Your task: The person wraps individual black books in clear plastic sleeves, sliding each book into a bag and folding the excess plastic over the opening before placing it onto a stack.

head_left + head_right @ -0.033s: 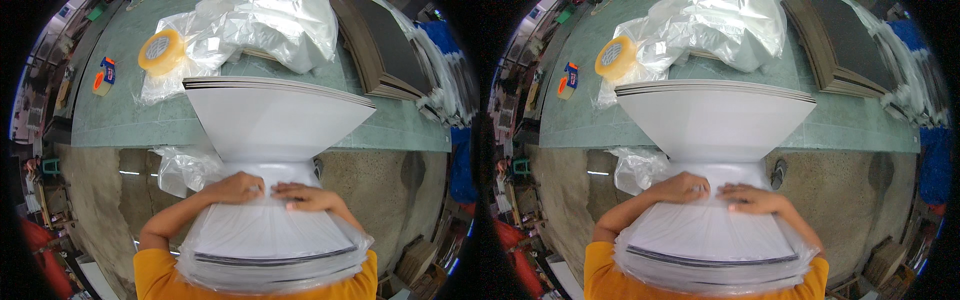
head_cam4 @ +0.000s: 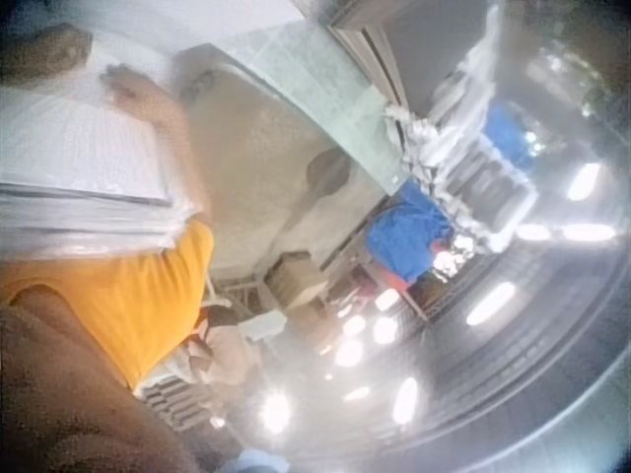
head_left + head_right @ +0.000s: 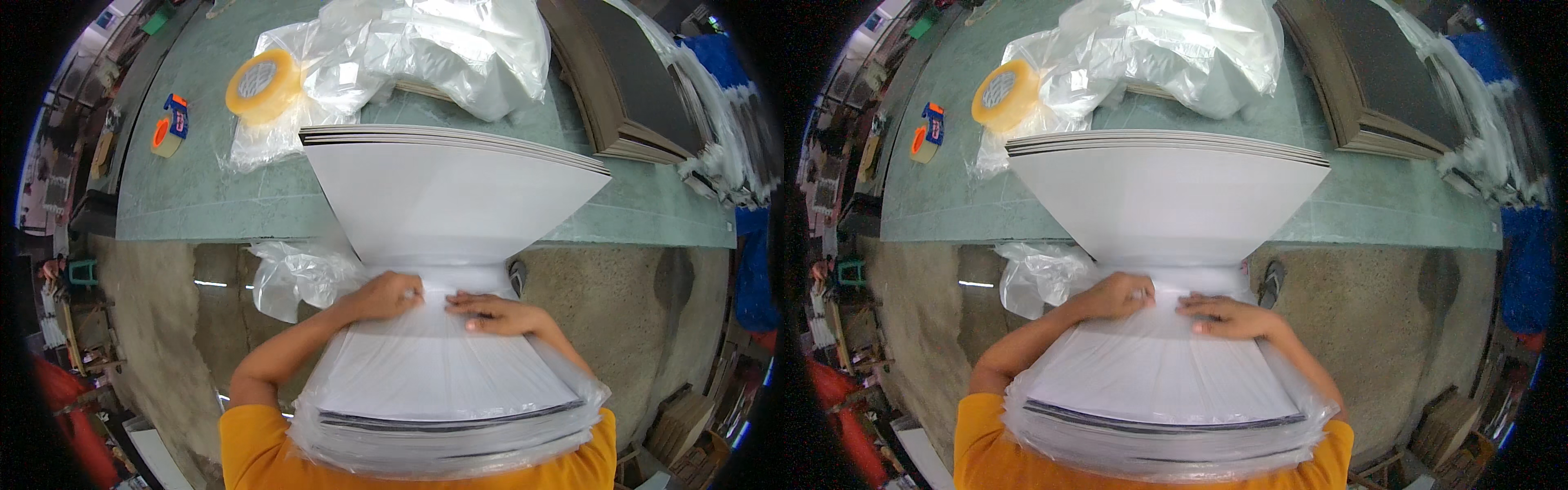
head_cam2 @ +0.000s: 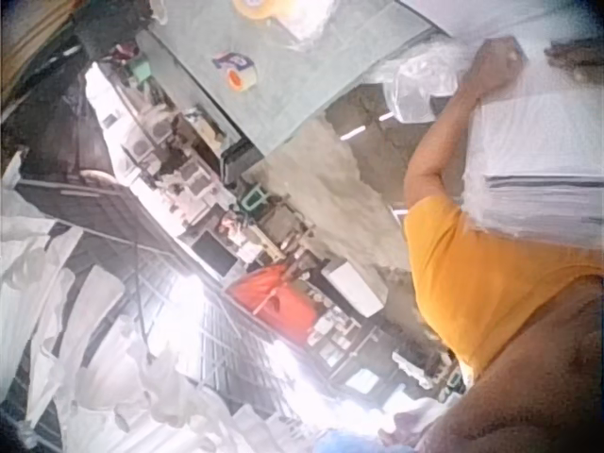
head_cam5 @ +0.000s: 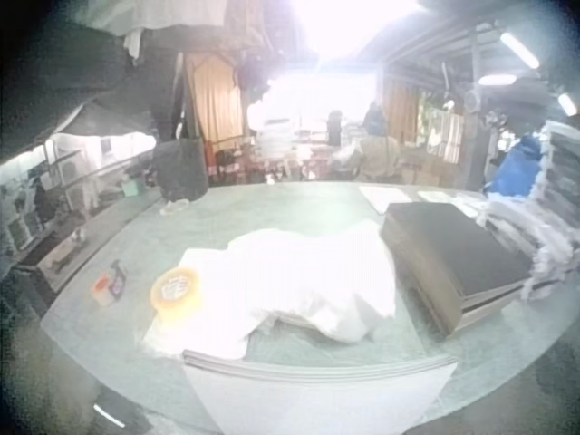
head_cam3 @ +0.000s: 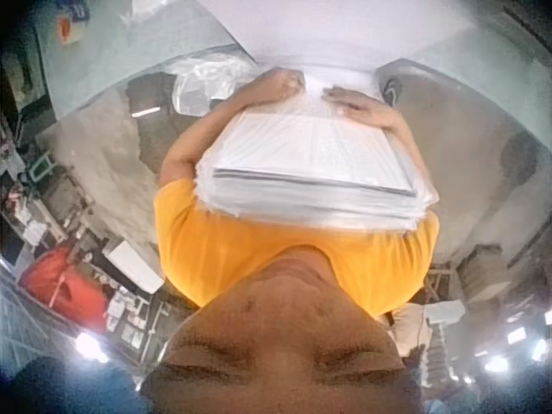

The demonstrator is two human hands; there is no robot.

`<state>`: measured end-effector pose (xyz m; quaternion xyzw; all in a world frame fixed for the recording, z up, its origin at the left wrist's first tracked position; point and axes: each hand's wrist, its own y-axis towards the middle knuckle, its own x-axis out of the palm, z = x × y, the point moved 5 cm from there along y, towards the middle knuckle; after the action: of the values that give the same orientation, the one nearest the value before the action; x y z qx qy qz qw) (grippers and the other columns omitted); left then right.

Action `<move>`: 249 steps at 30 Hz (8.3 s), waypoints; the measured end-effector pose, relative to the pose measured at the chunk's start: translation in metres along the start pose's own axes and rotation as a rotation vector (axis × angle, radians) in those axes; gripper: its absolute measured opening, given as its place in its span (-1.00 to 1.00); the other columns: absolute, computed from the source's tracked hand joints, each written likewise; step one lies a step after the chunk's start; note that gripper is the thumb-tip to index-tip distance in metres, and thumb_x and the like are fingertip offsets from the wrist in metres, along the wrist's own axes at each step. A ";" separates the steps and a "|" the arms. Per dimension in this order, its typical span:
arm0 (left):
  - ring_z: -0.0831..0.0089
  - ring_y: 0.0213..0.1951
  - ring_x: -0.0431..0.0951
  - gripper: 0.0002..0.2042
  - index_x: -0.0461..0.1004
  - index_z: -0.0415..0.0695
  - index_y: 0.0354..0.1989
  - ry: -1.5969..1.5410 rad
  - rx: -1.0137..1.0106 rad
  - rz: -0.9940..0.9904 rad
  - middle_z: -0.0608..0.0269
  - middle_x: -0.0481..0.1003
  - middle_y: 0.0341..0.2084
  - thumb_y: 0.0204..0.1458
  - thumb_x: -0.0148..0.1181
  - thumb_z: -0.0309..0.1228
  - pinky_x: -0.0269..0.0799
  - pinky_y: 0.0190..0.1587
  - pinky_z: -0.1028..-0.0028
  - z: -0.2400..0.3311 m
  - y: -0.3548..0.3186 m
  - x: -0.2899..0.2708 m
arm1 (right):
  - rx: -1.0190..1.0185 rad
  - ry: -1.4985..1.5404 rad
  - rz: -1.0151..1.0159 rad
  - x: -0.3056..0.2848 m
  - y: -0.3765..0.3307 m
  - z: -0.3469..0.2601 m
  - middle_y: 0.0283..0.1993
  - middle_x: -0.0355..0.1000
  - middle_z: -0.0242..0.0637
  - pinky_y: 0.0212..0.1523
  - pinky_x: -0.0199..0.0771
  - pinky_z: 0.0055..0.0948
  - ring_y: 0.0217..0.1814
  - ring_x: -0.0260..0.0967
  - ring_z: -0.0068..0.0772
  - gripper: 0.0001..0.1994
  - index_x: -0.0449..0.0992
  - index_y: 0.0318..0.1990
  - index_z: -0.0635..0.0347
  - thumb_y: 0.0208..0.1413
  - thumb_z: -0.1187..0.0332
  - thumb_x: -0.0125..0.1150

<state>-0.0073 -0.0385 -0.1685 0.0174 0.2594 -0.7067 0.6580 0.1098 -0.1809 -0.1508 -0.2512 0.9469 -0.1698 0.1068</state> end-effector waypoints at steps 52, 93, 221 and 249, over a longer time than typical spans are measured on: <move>0.53 -0.37 0.35 -0.85 0.39 -0.24 -0.40 -0.225 -0.288 1.065 0.29 0.38 -0.48 -0.08 -0.08 -0.46 0.28 -0.32 0.51 -0.079 -0.146 -0.122 | -0.496 1.120 1.499 -0.114 -0.134 -0.021 -0.38 0.37 -0.29 -0.48 0.39 -0.57 -0.45 0.33 -0.57 -0.77 0.36 -0.27 0.21 0.03 0.24 -0.01; 0.59 -0.52 0.35 -0.83 0.39 -0.22 -0.45 -0.749 0.064 0.602 0.37 0.41 -0.54 -0.02 0.03 -0.34 0.27 -0.41 0.59 0.163 -0.044 -0.112 | -0.372 -0.075 0.141 -0.038 0.008 -0.159 -0.26 0.38 -0.14 -0.19 0.28 -0.29 -0.26 0.32 -0.32 -0.71 0.37 -0.22 0.30 -0.07 0.31 0.11; 0.46 -0.39 0.44 -0.79 0.37 -0.31 -0.28 -0.529 -0.177 1.617 0.17 0.44 -0.43 -0.13 -0.04 -0.54 0.37 -0.35 0.51 -0.091 -0.221 -0.164 | -0.572 1.185 1.152 -0.102 -0.132 -0.026 -0.30 0.39 -0.14 -0.16 0.37 -0.32 -0.25 0.37 -0.31 -0.79 0.37 -0.31 0.34 -0.06 0.36 0.07; 0.53 -0.61 0.38 -0.90 0.42 -0.19 -0.54 -0.155 0.217 0.505 0.25 0.41 -0.69 -0.19 0.15 -0.42 0.28 -0.53 0.54 0.169 -0.034 -0.101 | -0.567 1.080 0.536 -0.073 -0.017 -0.144 -0.55 0.32 -0.34 -0.52 0.24 -0.64 -0.55 0.24 -0.59 -0.81 0.34 -0.53 0.21 -0.04 0.30 0.13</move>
<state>0.0281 -0.0110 0.0258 0.0976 0.1184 -0.5431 0.8255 0.1379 -0.1189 -0.0030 0.0948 0.9050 0.0162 -0.4144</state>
